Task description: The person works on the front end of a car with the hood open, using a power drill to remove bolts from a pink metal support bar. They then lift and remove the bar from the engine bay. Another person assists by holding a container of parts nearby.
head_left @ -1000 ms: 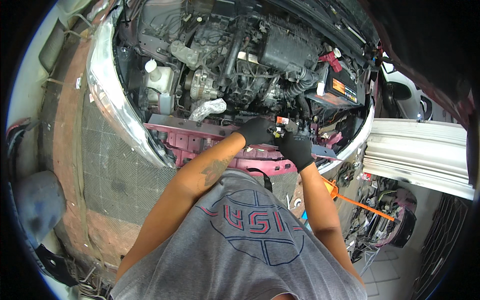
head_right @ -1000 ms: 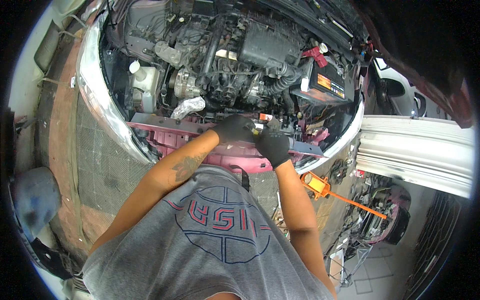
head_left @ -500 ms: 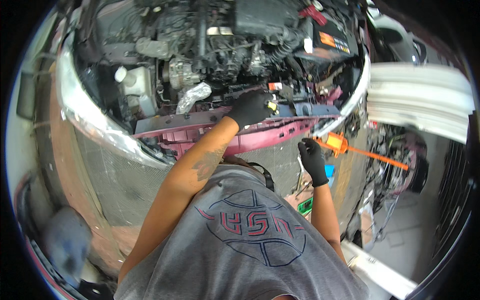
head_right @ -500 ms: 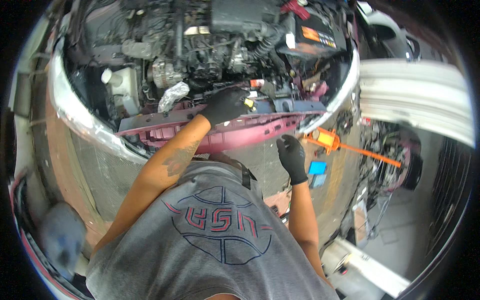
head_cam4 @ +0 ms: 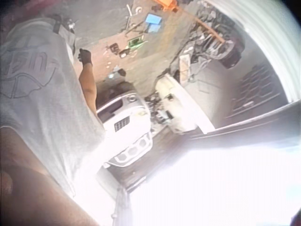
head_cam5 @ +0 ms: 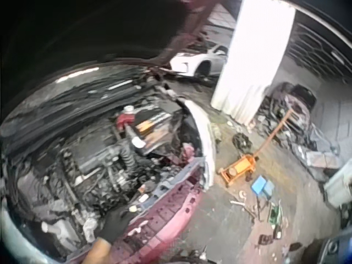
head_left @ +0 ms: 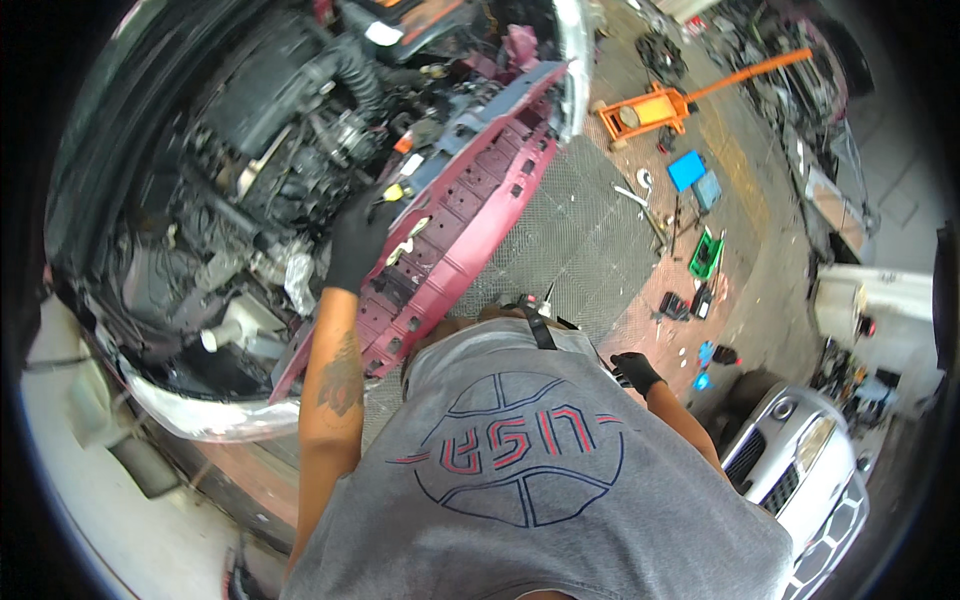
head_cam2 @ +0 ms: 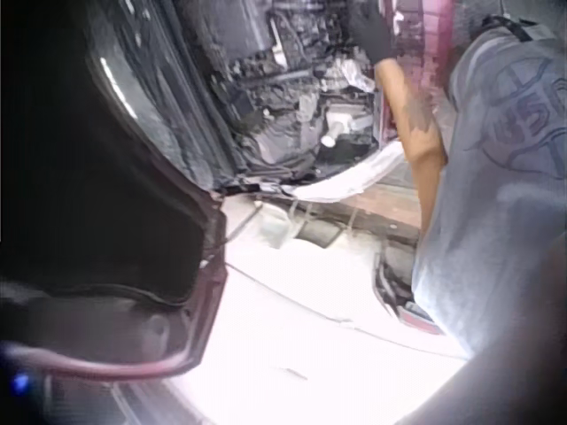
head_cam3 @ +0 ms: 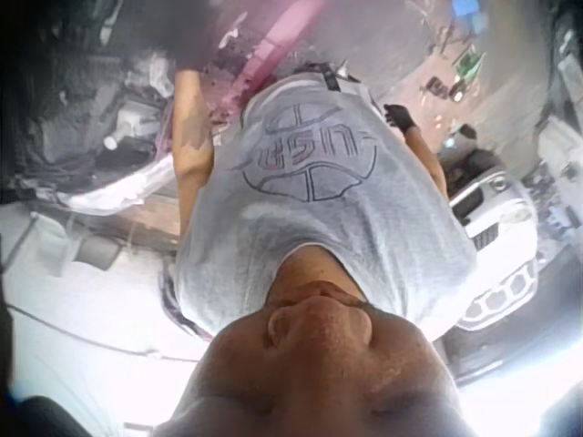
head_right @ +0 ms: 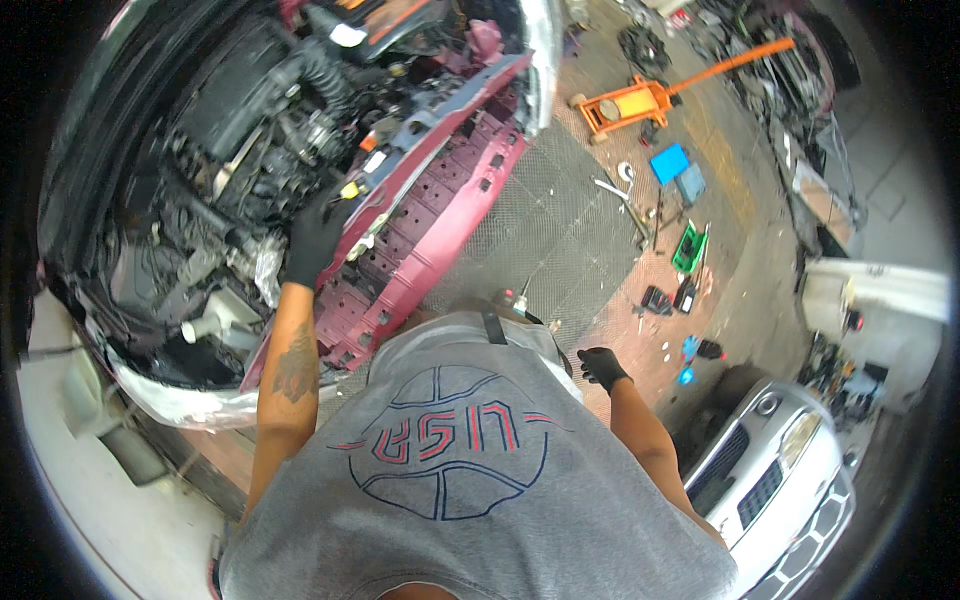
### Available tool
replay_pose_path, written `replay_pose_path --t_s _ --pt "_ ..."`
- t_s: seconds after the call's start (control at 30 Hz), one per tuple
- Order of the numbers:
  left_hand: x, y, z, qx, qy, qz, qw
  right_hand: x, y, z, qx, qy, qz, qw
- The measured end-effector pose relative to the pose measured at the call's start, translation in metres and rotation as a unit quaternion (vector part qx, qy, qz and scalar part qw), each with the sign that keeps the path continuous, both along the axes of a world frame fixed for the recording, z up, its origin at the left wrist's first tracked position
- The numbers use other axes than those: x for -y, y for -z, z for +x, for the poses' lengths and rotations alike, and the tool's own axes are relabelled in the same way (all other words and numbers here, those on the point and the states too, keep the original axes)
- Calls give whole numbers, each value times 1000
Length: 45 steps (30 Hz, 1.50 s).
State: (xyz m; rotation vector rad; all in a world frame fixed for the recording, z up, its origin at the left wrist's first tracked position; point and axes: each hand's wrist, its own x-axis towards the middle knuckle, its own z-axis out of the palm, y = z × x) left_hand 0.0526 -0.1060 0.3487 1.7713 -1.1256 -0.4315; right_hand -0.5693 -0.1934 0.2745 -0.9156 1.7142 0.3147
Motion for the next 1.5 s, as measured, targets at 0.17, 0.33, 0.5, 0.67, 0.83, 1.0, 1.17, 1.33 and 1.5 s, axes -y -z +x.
replay_pose_path --t_s 0.17,0.33,0.5,0.67,0.83,1.0,1.17,1.33,1.5 --pt "1 -3 -4 43 3 91 995 -15 37 -26 52 34 -12 998" --pt "-6 2 -4 135 -10 161 978 -22 94 -36 85 -56 -3 995" --pt "-48 27 28 326 63 197 923 -22 166 -9 79 -22 61 995" --pt "-71 -13 40 381 -29 300 874 -43 336 4 86 -15 -62 994" --pt "-78 -43 74 623 35 299 722 -22 505 16 21 54 -99 993" --pt "-59 -25 30 556 -19 301 774 -5 508 63 -88 120 -125 981" --pt "-30 -9 7 522 -27 256 813 -7 437 47 -95 -34 -191 976" --pt "-114 28 43 590 -78 244 766 -17 270 29 144 -120 -311 932" --pt "-46 -7 -106 261 -187 69 945 46 14 68 195 -235 -389 869"
